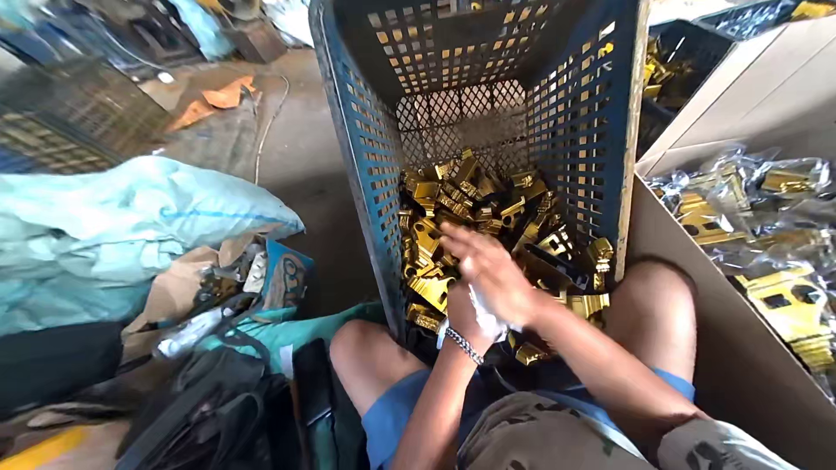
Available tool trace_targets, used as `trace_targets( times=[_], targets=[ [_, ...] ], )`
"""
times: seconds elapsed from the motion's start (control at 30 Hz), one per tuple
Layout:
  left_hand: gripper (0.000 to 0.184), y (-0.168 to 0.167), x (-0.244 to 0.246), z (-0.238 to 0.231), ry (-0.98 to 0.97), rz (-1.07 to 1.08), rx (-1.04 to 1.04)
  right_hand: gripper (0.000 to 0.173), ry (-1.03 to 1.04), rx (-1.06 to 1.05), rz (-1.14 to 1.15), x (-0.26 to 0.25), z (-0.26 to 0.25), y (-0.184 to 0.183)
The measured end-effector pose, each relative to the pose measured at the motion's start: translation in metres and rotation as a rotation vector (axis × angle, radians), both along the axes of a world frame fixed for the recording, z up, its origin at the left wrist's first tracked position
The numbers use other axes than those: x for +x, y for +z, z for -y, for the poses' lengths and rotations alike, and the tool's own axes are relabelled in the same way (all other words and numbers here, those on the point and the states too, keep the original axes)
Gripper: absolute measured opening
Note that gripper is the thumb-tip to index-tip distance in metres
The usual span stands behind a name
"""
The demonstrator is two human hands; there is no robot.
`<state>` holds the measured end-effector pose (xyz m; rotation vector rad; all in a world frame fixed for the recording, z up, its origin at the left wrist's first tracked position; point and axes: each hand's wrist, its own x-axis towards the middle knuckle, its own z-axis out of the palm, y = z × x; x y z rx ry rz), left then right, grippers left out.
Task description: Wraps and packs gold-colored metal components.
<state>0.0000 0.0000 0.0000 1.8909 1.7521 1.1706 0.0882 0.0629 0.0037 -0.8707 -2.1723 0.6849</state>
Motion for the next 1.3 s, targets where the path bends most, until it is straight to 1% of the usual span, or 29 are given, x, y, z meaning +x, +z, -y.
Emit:
trace_targets(
  times=[0.03,0.07,0.1,0.13,0.17,0.2,0.27,0.3,0.33,0.4,0.43,0.47,0.5,0.6,0.67,0.7,0.77,0.8,0.83,0.87,0.93,1.0,1.03,1.07,1.13,1.17,1.23,1.27,1.3],
  targets=[
    [0.038,-0.003,0.001,-0.001,0.012,0.006,0.034,0.06,-0.015,-0.107,-0.014,0.006,-0.013,-0.007],
    [0.035,-0.006,0.001,-0.001,0.015,0.028,0.024,0.059,-0.051,-0.15,-0.003,0.009,-0.015,-0.009],
    [0.033,-0.004,0.001,0.002,0.007,0.063,-0.098,0.059,-0.084,-0.108,0.025,0.006,-0.006,-0.009],
    [0.031,0.004,0.0,0.004,-0.011,0.129,-0.298,0.061,-0.087,-0.029,0.032,0.002,0.004,-0.01],
    [0.031,-0.001,0.0,0.003,-0.007,0.137,-0.357,0.062,-0.078,-0.01,-0.005,0.003,0.009,-0.015],
    [0.031,-0.009,0.001,0.006,0.004,0.098,-0.295,0.063,-0.044,-0.09,-0.028,0.008,0.007,-0.022],
    [0.029,-0.019,0.004,0.006,0.015,0.048,-0.152,0.061,-0.072,-0.207,-0.014,0.016,-0.007,-0.032],
    [0.029,-0.027,0.004,0.004,0.014,0.038,-0.125,0.059,-0.103,-0.19,0.021,0.013,-0.006,-0.029],
    [0.029,-0.039,0.005,0.0,0.003,0.021,-0.135,0.056,-0.116,-0.096,0.078,0.006,0.0,-0.022],
    [0.033,-0.068,0.005,-0.006,-0.044,-0.012,-0.205,0.058,-0.031,0.08,0.223,-0.007,0.015,0.003],
    [0.037,-0.06,0.005,-0.001,-0.059,-0.02,-0.248,0.057,0.017,0.058,0.225,-0.009,0.014,0.009],
    [0.041,-0.04,0.002,0.01,-0.076,0.001,-0.312,0.056,0.051,-0.071,0.181,-0.008,0.009,0.009],
    [0.044,-0.027,0.0,0.015,-0.058,-0.01,-0.299,0.056,0.049,-0.167,0.109,-0.006,0.002,0.004],
    [0.036,-0.024,0.001,0.022,0.028,-0.09,-0.034,0.058,-0.021,-0.236,0.002,0.004,-0.003,-0.019],
    [0.038,-0.03,-0.003,0.024,0.039,0.03,0.027,0.06,-0.048,-0.13,-0.062,0.006,0.009,-0.031],
    [0.038,-0.031,-0.004,0.029,0.03,0.191,-0.021,0.06,-0.045,-0.074,-0.076,0.007,0.018,-0.034],
    [0.028,-0.029,-0.007,0.038,-0.031,0.623,-0.125,0.061,-0.005,-0.035,-0.105,0.007,0.036,-0.031],
    [0.027,-0.026,-0.009,0.039,-0.049,0.742,-0.154,0.063,0.019,-0.057,-0.133,0.007,0.038,-0.028],
    [0.03,-0.022,-0.009,0.038,-0.047,0.724,-0.165,0.065,0.056,-0.136,-0.165,0.008,0.035,-0.025],
    [0.034,-0.017,-0.006,0.039,-0.026,0.616,-0.168,0.067,0.103,-0.273,-0.181,0.012,0.027,-0.026],
    [0.046,-0.012,0.001,0.036,0.004,0.306,-0.032,0.065,0.129,-0.468,-0.108,0.018,0.007,-0.037],
    [0.041,-0.004,0.006,0.027,-0.045,0.231,0.064,0.053,0.055,-0.544,-0.016,0.011,-0.01,-0.033],
    [0.039,-0.004,0.005,0.026,-0.055,0.272,0.071,0.051,0.021,-0.601,-0.065,0.008,-0.008,-0.029],
    [0.038,-0.002,0.001,0.025,-0.043,0.339,0.032,0.048,-0.011,-0.654,-0.18,0.01,-0.005,-0.02],
    [0.032,0.0,-0.014,0.017,0.018,0.486,-0.069,0.043,-0.103,-0.687,-0.439,0.023,-0.004,-0.003],
    [0.031,-0.002,-0.025,0.018,0.023,0.575,-0.12,0.042,-0.148,-0.692,-0.514,0.032,-0.001,-0.001],
    [0.033,-0.004,-0.042,0.022,-0.005,0.731,-0.223,0.041,-0.157,-0.682,-0.49,0.046,0.009,-0.003],
    [0.036,-0.008,-0.047,0.025,-0.046,0.741,-0.204,0.04,-0.097,-0.652,-0.437,0.048,0.015,-0.003],
    [0.039,-0.014,-0.05,0.03,-0.079,0.745,-0.168,0.034,-0.03,-0.606,-0.413,0.049,0.023,-0.003]
  ],
)
